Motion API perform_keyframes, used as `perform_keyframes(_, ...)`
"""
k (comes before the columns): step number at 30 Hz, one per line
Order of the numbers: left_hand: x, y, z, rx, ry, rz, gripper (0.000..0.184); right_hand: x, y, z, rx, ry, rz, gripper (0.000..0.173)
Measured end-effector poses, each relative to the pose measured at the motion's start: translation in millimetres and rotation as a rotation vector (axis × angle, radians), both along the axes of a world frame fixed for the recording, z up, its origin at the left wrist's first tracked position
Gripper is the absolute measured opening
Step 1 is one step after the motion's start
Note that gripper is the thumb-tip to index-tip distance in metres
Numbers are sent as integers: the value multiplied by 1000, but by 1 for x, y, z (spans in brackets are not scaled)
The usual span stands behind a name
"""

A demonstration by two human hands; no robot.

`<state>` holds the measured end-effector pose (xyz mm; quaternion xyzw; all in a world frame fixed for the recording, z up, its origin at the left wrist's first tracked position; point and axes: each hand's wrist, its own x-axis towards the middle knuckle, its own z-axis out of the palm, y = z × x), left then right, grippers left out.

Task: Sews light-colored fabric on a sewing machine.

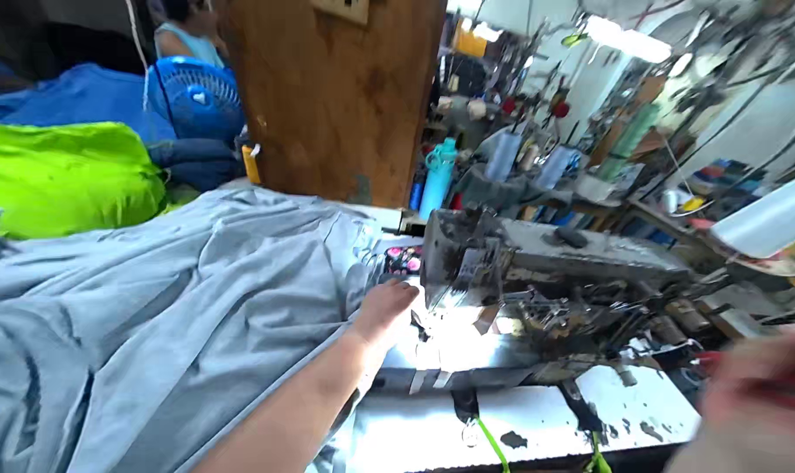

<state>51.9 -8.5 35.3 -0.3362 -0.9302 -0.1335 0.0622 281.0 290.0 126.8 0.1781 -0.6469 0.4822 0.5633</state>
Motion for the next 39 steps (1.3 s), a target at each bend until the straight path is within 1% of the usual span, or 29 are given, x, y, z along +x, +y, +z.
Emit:
perform_keyframes(1,-12,0,10,-1,-79,98,29,-8,-33,-6,93,-132,56,23)
perform_keyframes(3,-37,-12,15,83,-147,263,32,-31,-84,-39,230,-481,72,24)
perform_keyframes(5,-46,-29,16,98,-130,347,35,-51,-117,-68,368,-869,92,40)
perform_keyframes(6,-41,-38,18,94,-146,344,38,-57,-128,-78,412,-997,106,43)
perform_keyframes(8,-13,-57,27,22,-235,249,40,-64,-143,-90,512,-1087,25,44)
perform_keyframes(10,29,-71,41,-58,-388,74,41,-74,-157,-95,625,-1089,-104,40)
perform_keyframes(11,50,-72,46,-85,-436,-10,40,-81,-163,-94,689,-1116,-124,40)
perform_keyframes(12,71,-69,50,-136,-452,-42,40,-90,-170,-92,767,-1156,-122,41)
perform_keyframes(14,108,-56,51,-259,-413,-7,37,-101,-184,-83,908,-1282,-47,39)
perform_keyframes(15,122,-52,44,-275,-402,-19,35,-105,-189,-82,940,-1260,-5,35)
perform_keyframes(16,136,-52,29,-249,-362,-70,31,-108,-191,-82,919,-1200,22,35)
perform_keyframes(17,153,-53,9,-191,-283,-139,26,-111,-191,-83,886,-1140,35,35)
perform_keyframes(18,171,-54,-18,-85,-168,-247,24,-112,-190,-87,839,-1050,34,34)
perform_keyframes(19,189,-56,-46,36,-60,-400,30,-111,-190,-94,786,-931,33,32)
perform_keyframes(20,205,-59,-70,135,-16,-549,34,-109,-194,-101,736,-806,52,31)
perform_keyframes(22,225,-71,-106,308,-111,-763,26,-95,-215,-106,696,-651,204,36)
perform_keyframes(23,230,-81,-119,364,-209,-769,22,-84,-231,-106,738,-636,301,40)
perform_keyframes(24,232,-93,-129,387,-320,-702,20,-76,-248,-107,831,-642,381,36)
perform_keyframes(25,233,-107,-136,365,-448,-587,20,-73,-265,-109,959,-674,440,30)
perform_keyframes(27,237,-129,-147,325,-681,-315,23,-83,-296,-116,1212,-846,450,28)
perform_keyframes(29,250,-147,-159,442,-857,-95,24,-97,-317,-124,1355,-1010,412,28)
perform_keyframes(31,266,-160,-164,673,-952,84,28,-95,-322,-122,1332,-973,410,26)
perform_keyframes(32,275,-164,-165,842,-921,155,38,-85,-322,-115,1268,-907,416,26)
perform_keyframes(33,284,-167,-163,1028,-830,206,52,-69,-321,-108,1179,-781,409,24)
perform_keyframes(34,289,-170,-155,1176,-665,236,67,-51,-320,-99,1085,-630,390,20)
perform_keyframes(35,289,-174,-139,1286,-470,256,76,-33,-320,-88,992,-493,385,14)
perform_keyframes(37,277,-188,-97,1343,-17,300,92,-7,-320,-63,822,-316,456,7)
perform_keyframes(38,266,-203,-82,1277,197,313,101,0,-318,-52,747,-283,523,8)
perform_keyframes(39,251,-220,-70,1211,375,321,97,4,-314,-44,678,-271,583,13)
